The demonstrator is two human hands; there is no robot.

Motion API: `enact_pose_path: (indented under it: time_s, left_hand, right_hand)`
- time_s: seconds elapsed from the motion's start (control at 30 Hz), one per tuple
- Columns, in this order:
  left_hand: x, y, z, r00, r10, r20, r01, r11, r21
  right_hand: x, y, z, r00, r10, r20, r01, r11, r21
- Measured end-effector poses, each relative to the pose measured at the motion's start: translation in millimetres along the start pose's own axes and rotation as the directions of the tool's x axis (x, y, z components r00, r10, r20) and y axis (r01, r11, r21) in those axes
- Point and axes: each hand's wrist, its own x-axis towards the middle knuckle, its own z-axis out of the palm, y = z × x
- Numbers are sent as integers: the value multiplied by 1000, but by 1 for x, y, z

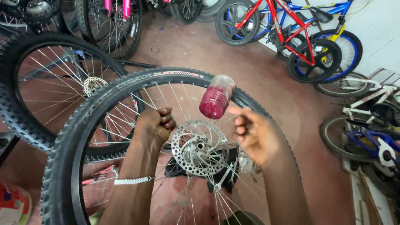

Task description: Applying red grease from a squeeze bottle to the hub of a bicycle wheel

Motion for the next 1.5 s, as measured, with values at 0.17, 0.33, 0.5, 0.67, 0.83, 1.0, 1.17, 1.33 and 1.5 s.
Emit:
enact_pose_path:
  time_s: [0.17,0.33,0.5,0.67,0.83,1.0,1.17,1.33,1.5]
  left_hand:
    - [-6,3,2,999,0,53,-4,997,83]
    - [14,3,-10,992,-52,117,40,994,104]
    - [65,1,-42,919,-164,357,102,977,186]
    - [35,2,-23,970,-143,196,120,985,121]
    - [117,-11,-67,874,-253,415,212,967,142]
    - [63,-5,-35,893,-280,351,239,958,156]
    - [-12,-3,10,998,12,-60,-5,995,104]
    - [-8,-4,7,997,-11,-73,18,996,91]
    - [-3,-4,4,998,-20,-59,25,997,75]
  right_hand:
    - [63,30,-2,584,303,753,-807,320,497]
    - [77,41,6,626,277,729,-780,198,594]
    - [75,45,13,669,257,697,-737,111,667]
    - [70,49,16,629,303,716,-769,109,630]
    - [36,33,18,632,296,716,-772,162,614]
    - [2,31,11,823,200,532,-441,815,375]
    - [-19,69,2,833,-346,432,523,749,-407]
    - [-27,91,8,792,-444,418,609,623,-492]
    - [-45,81,18,821,-408,400,570,548,-612]
